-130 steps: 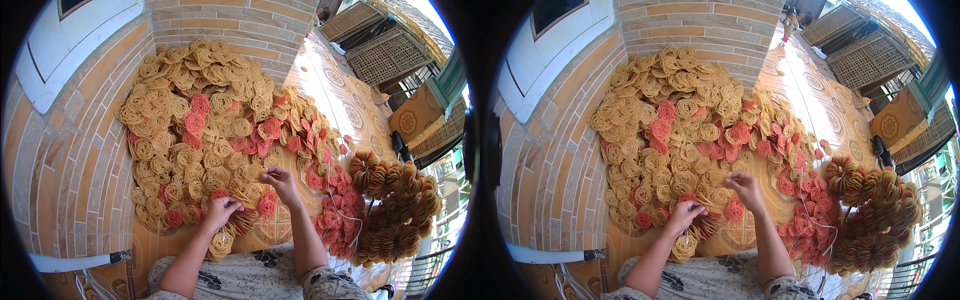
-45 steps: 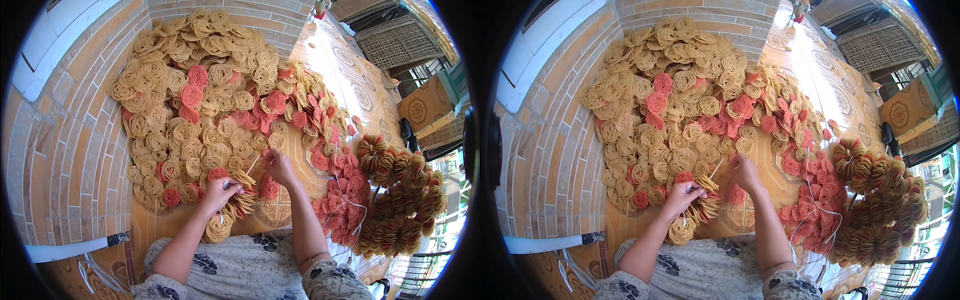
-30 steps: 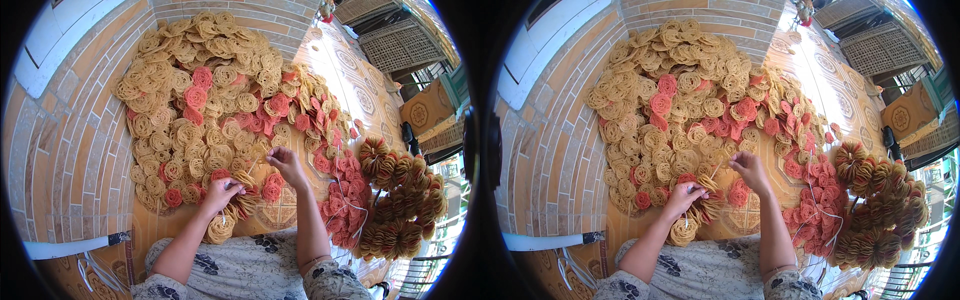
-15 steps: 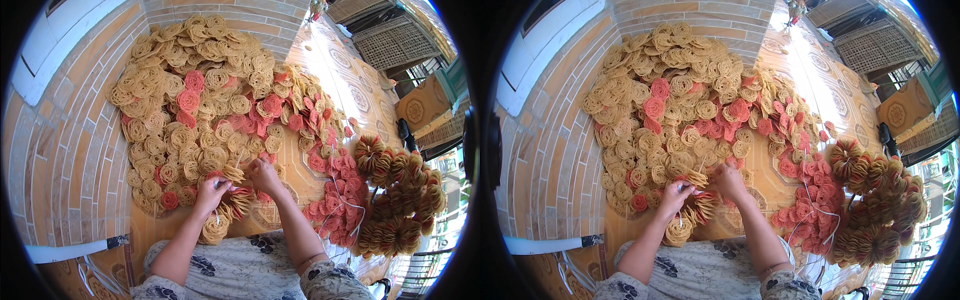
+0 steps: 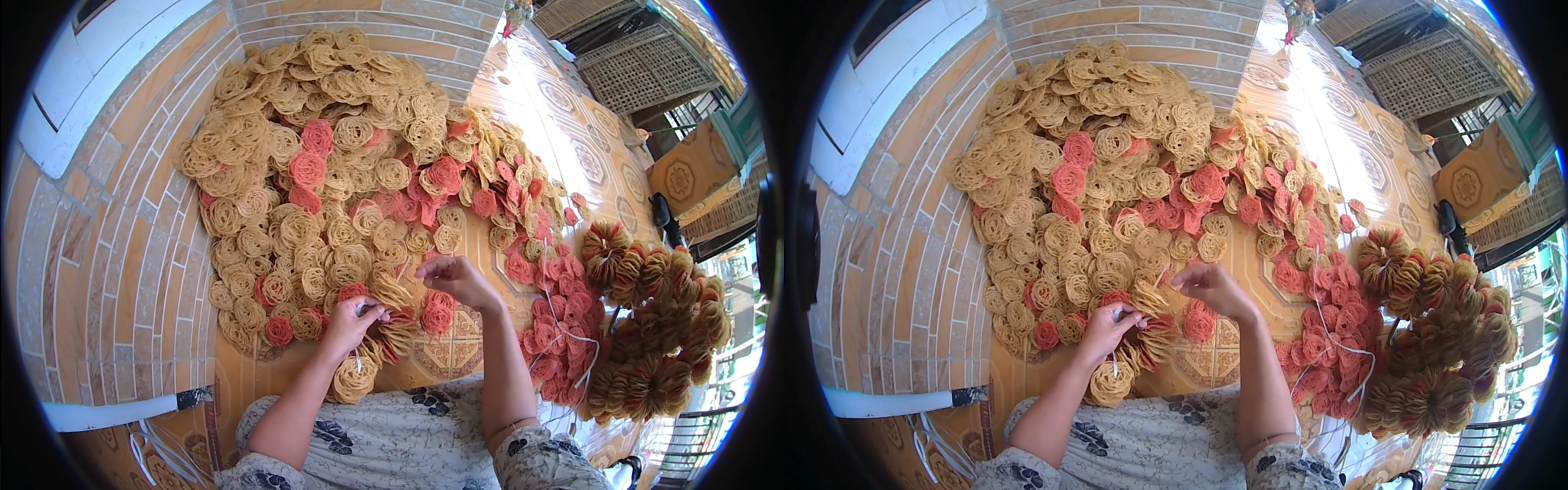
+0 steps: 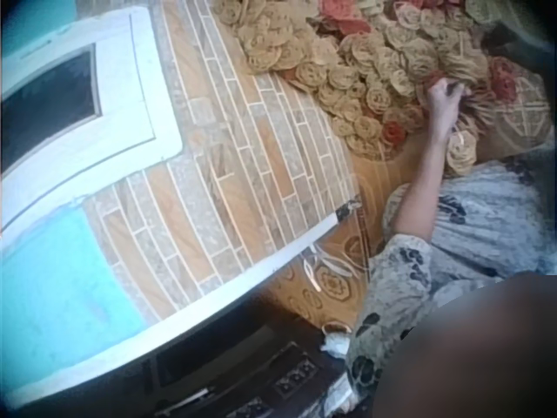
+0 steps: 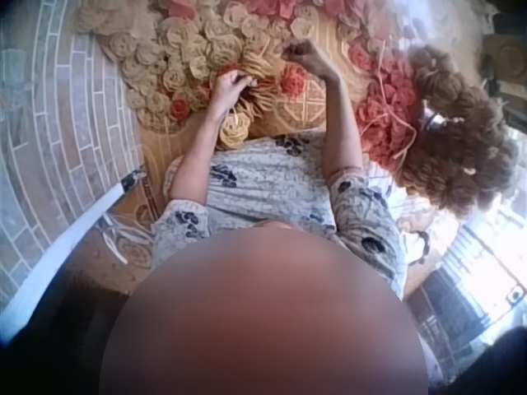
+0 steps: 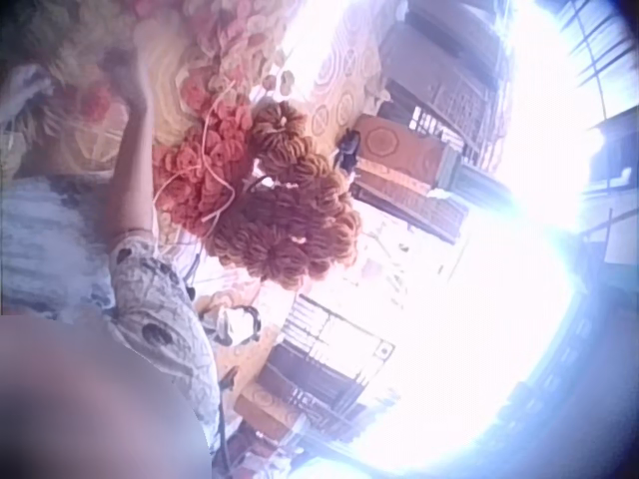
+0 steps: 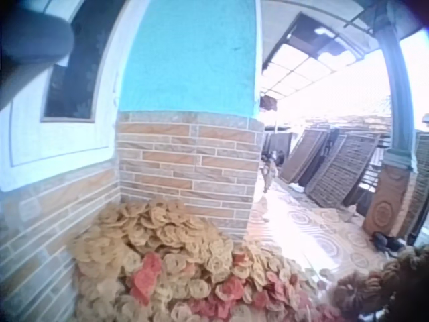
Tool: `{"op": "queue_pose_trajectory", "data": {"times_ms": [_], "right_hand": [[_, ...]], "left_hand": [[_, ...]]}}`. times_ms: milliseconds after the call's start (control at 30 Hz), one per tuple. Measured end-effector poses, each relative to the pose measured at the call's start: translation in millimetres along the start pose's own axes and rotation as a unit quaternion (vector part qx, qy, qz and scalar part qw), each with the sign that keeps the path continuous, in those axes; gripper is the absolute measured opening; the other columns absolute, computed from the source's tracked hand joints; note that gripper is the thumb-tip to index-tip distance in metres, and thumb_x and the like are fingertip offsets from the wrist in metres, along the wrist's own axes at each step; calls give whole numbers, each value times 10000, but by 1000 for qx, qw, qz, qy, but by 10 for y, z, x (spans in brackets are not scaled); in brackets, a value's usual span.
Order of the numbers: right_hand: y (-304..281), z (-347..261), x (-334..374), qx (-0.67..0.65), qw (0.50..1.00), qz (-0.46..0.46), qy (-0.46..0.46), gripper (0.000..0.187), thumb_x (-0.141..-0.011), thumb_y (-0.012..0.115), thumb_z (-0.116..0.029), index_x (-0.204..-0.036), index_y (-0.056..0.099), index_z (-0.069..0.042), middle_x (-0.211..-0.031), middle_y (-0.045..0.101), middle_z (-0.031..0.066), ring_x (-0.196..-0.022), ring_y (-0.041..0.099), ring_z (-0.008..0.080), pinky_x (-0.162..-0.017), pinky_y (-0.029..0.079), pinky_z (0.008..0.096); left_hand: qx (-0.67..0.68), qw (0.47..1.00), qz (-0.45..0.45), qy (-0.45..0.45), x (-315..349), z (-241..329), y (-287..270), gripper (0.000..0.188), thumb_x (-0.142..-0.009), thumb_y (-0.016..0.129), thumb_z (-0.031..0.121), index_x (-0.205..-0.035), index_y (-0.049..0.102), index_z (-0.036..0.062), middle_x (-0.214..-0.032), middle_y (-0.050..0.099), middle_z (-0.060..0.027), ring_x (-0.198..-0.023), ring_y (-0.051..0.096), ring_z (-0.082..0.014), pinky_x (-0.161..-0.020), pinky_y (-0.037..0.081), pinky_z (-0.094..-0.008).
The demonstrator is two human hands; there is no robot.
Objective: The person sits on a tiled floor and repeatedly picks up small, flat, rose-shaped items in yellow and pink, threading them onto a white string. The person alternates colors and accumulates a growing strand of items.
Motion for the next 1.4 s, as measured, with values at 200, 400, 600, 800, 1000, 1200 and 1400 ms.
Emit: {"op": "queue_pose_trajectory", "data": {"times_ms": [200, 400, 600, 800, 1000, 1200, 1400], "right_hand": [[-602, 358, 86, 396, 810, 426, 69, 392, -840, 692, -235, -1164, 599, -34, -1267, 475, 200, -1143, 500, 335, -939, 422, 414], [-481, 378, -6, 125, 913, 369, 117, 289, -800, 753, -178, -954, 610, 21, -734, 666, 67, -646, 608, 123, -619, 470, 251], [-104, 46, -105, -82, 971, 215, 59, 153, -857, 709, -115, -899, 598, -18, -807, 650, 26, -710, 569, 72, -645, 433, 209], [-49, -63, -102, -94, 973, 202, 53, 156, -848, 719, -113, -900, 600, -28, -801, 641, 14, -714, 561, 70, -661, 434, 213], [-42, -77, -89, -101, 974, 197, 54, 194, -837, 735, -134, -911, 590, -28, -793, 641, 13, -709, 556, 77, -643, 428, 214], [-47, -68, -91, -107, 975, 193, 37, 195, -834, 737, -128, -917, 593, -26, -801, 642, 15, -714, 559, 75, -652, 434, 214], [16, -103, -93, -13, 990, 140, 22, 141, -825, 731, -92, -910, 630, -42, -823, 652, 10, -738, 566, 78, -684, 448, 228]], "left_hand": [[-1, 1000, -3, 19, 6, 4, 62, 127, -917, 610, 61, -965, 626, -55, -853, 700, -92, -796, 654, -120, -753, 506, -244], [-3, 1000, -6, 10, 11, 17, 71, 104, -925, 597, 56, -971, 629, -31, -877, 692, -77, -827, 642, -113, -796, 486, -234], [18, 999, 8, 35, -7, 8, 45, 132, -924, 606, 74, -982, 635, -40, -868, 700, -90, -809, 667, -123, -752, 513, -233], [15, 999, 12, 33, 5, 44, 34, 129, -921, 607, 68, -983, 634, -42, -863, 704, -95, -807, 668, -121, -749, 508, -230], [20, 999, 16, 34, 17, 61, 34, 130, -918, 609, 64, -985, 633, -44, -858, 706, -98, -800, 666, -121, -744, 506, -231], [28, 999, 14, 5, 29, 103, 52, 134, -919, 612, 80, -988, 641, -32, -873, 705, -95, -775, 661, -120, -730, 503, -226], [127, 985, -5, -114, 112, 106, 29, 154, -923, 611, 116, -988, 650, -19, -854, 692, -72, -761, 648, -116, -721, 493, -229]]}}
Point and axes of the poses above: each hand's wrist, its own x-axis away from the middle knuckle, its own y-axis out of the palm, z = x × y, the point moved 6 cm from there along -x, towards the middle knuckle
